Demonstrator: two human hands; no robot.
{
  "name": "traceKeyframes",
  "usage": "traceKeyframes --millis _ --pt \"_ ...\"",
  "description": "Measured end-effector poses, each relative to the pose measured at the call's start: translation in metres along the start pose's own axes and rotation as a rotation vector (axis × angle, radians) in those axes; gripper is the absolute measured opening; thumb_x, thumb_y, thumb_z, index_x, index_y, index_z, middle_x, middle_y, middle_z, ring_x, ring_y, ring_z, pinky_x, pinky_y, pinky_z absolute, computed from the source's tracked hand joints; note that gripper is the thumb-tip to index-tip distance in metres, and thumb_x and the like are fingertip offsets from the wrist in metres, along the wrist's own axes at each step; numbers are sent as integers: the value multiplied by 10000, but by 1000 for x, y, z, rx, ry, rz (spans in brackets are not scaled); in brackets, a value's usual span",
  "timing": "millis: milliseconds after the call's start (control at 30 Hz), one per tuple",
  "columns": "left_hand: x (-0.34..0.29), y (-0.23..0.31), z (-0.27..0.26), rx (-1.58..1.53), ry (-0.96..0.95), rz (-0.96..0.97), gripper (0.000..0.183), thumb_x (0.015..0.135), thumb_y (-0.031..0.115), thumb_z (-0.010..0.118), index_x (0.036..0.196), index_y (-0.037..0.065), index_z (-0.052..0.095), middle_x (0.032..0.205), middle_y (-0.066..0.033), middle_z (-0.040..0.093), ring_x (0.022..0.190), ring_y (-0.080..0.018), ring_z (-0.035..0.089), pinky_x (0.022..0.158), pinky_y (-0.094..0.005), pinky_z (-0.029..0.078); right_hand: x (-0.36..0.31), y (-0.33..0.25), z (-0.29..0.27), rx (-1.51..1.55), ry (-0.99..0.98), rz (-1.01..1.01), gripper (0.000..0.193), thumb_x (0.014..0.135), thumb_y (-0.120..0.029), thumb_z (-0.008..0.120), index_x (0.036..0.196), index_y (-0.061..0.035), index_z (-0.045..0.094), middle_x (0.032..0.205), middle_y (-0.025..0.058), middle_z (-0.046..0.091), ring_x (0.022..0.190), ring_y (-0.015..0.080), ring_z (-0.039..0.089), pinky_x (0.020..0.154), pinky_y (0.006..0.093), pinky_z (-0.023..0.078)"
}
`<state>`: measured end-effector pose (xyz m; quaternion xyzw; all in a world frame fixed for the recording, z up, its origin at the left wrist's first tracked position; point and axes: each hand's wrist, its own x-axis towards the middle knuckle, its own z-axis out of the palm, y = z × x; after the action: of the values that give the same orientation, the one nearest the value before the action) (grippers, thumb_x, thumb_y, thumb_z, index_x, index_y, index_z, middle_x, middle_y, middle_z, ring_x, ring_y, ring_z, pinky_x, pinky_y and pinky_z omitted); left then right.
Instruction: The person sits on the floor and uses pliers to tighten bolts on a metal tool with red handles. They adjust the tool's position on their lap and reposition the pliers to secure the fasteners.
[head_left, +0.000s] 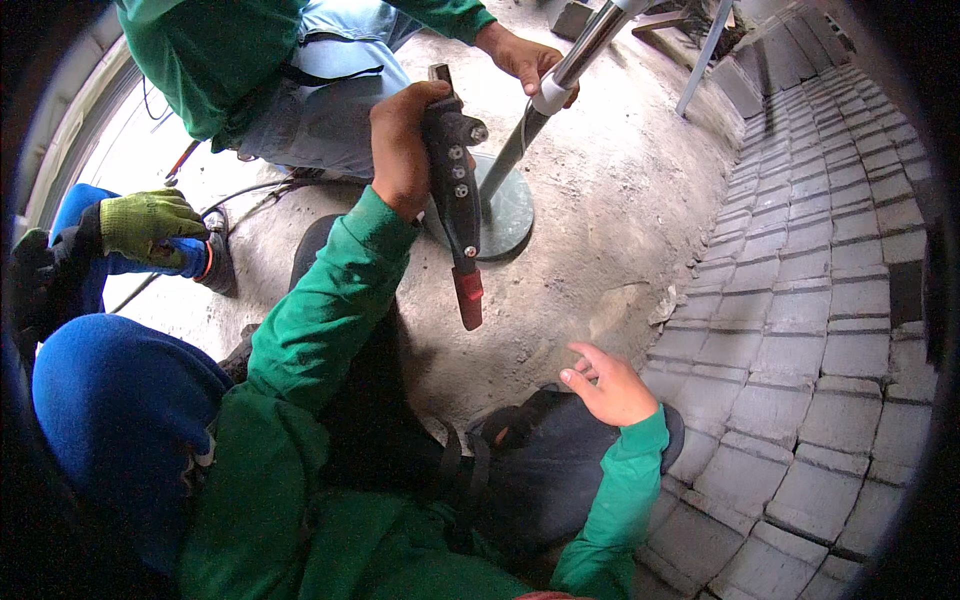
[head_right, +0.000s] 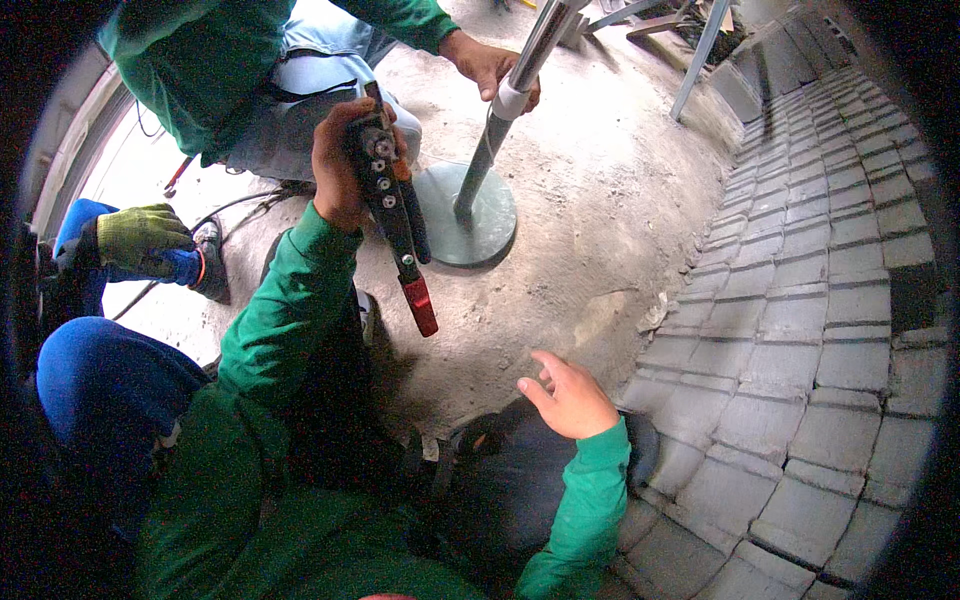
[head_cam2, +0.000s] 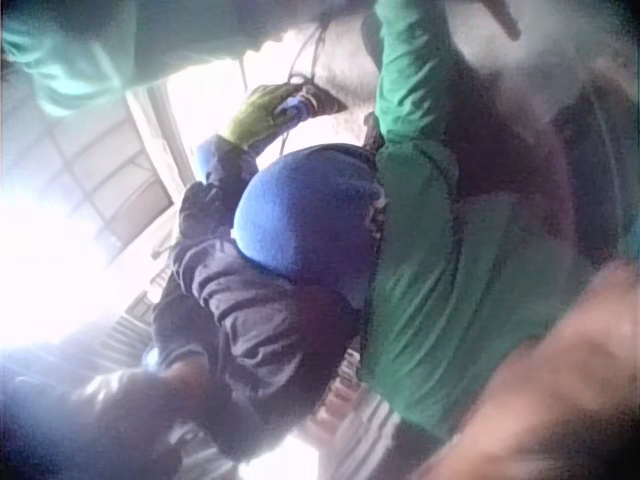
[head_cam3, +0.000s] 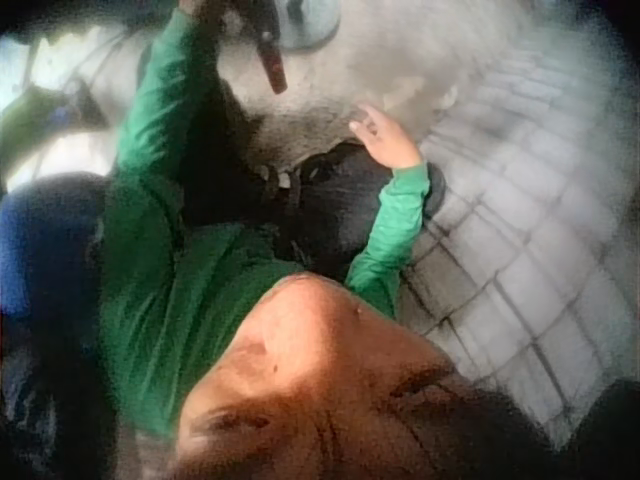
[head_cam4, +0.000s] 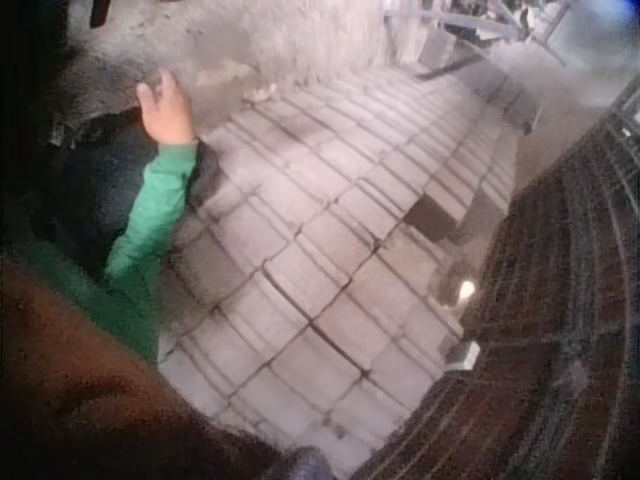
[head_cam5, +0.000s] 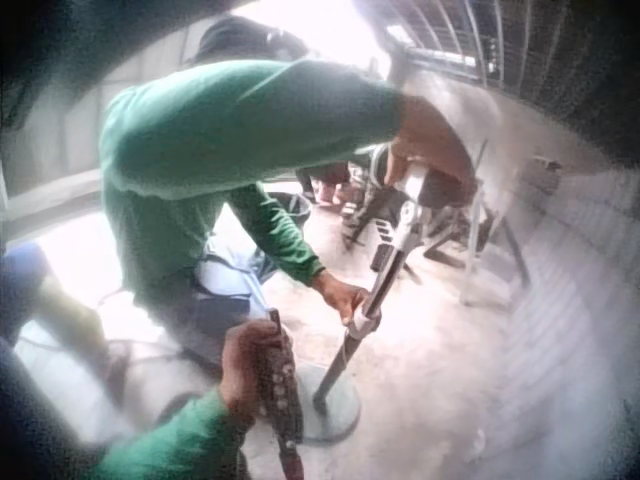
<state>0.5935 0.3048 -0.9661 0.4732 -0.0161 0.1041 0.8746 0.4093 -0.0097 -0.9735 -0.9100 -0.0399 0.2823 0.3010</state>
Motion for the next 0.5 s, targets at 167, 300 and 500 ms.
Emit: traceKeyframes --millis 167,300,500 --pt "0 1 -3 13 -68 -101 341 899 373 503 926 41 576 670 -94 608 541 -202 612 490 -308 518 4 4 3 -18 1 2 542 883 -365 665 1284 -24 532 950 205 655 835 340 654 753 420 519" --pt "0 -6 1 -26 -101 -101 346 898 379 495 925 44 577 676 -102 618 538 -203 614 506 -308 519 3 8 2 -52 -1 13 542 881 -366 666 1281 -25 534 956 206 659 839 350 654 753 425 519" --pt "4 -3 -6 -7 -132 -164 350 900 384 488 941 50 583 699 -109 632 557 -212 620 532 -315 522 3 2 2 -20 1 26 538 880 -368 666 1271 -23 537 963 210 660 840 356 653 754 433 516"
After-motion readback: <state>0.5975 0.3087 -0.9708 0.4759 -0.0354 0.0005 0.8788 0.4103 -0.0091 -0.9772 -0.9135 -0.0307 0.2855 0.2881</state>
